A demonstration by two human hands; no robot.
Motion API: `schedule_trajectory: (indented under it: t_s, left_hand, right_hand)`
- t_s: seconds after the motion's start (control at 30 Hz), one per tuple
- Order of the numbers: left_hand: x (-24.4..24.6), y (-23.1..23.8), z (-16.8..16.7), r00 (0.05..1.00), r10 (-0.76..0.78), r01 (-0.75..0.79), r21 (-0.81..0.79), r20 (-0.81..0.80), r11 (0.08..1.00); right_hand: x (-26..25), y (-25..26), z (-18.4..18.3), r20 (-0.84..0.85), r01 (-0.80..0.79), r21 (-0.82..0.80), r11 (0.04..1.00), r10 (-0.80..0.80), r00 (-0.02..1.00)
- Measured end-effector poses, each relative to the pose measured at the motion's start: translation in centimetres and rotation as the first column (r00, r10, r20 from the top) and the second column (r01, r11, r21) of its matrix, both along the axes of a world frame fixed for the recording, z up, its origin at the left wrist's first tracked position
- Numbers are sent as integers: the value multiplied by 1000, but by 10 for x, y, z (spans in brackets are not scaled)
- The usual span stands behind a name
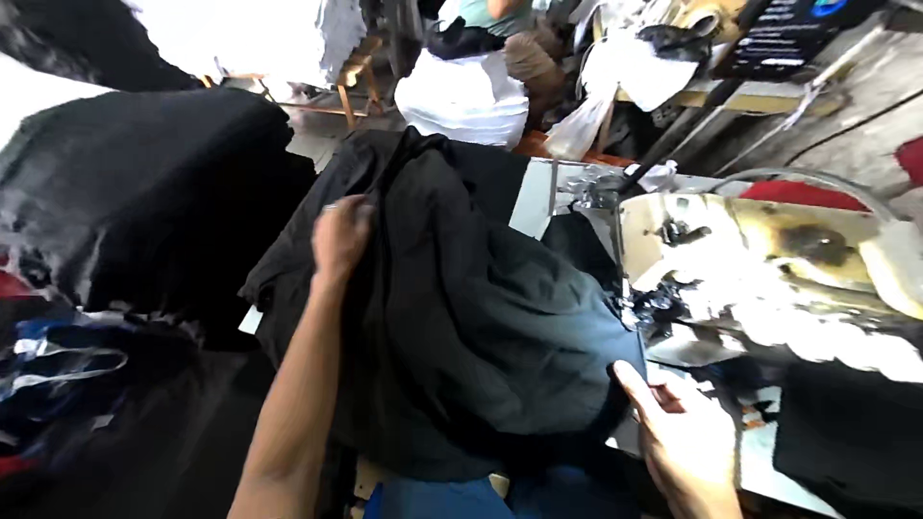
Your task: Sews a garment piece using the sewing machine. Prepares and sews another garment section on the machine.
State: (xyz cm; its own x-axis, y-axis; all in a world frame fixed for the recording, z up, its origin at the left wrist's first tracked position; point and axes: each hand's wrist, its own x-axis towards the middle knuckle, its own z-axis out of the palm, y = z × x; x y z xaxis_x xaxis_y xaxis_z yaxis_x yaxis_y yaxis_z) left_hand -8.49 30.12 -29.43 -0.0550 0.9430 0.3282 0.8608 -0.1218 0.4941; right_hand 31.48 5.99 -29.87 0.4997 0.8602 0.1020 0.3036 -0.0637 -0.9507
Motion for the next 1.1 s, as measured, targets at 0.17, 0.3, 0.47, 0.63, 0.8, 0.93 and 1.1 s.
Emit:
schedule_trajectory:
  t_s: [0.17,0.3,0.47,0.63,0.8,0.93,1.1]
  left_hand:
    - [-62,-6,-7,934,353,-317,-324,58,891]
    - [-2,-14,9,994,72,-104,-560,-79,822]
    - [27,-50,36,996,24,21,-516,80,856]
    - [-29,-100,59,863,206,-16,-383,462,924]
    - [-30,-121,48,819,247,-23,-400,518,916]
    - [-36,-129,66,848,225,-108,-259,480,960]
    - [-38,-132,47,877,251,-131,-299,409,945]
  right_hand:
    - [2,2,10,-41,-43,-32,999,41,998]
    - [-5,2,23,-374,-197,-24,980,174,911]
    - [14,-2,17,-657,-358,-77,931,223,720]
    - [24,-4,-1,-359,-348,-106,932,290,887]
    - [12,2,-13,-153,-177,-117,977,159,975]
    - [4,-16,-22,-426,-392,-87,916,321,846]
    - [-4,-65,-7,-812,-617,-19,787,348,468]
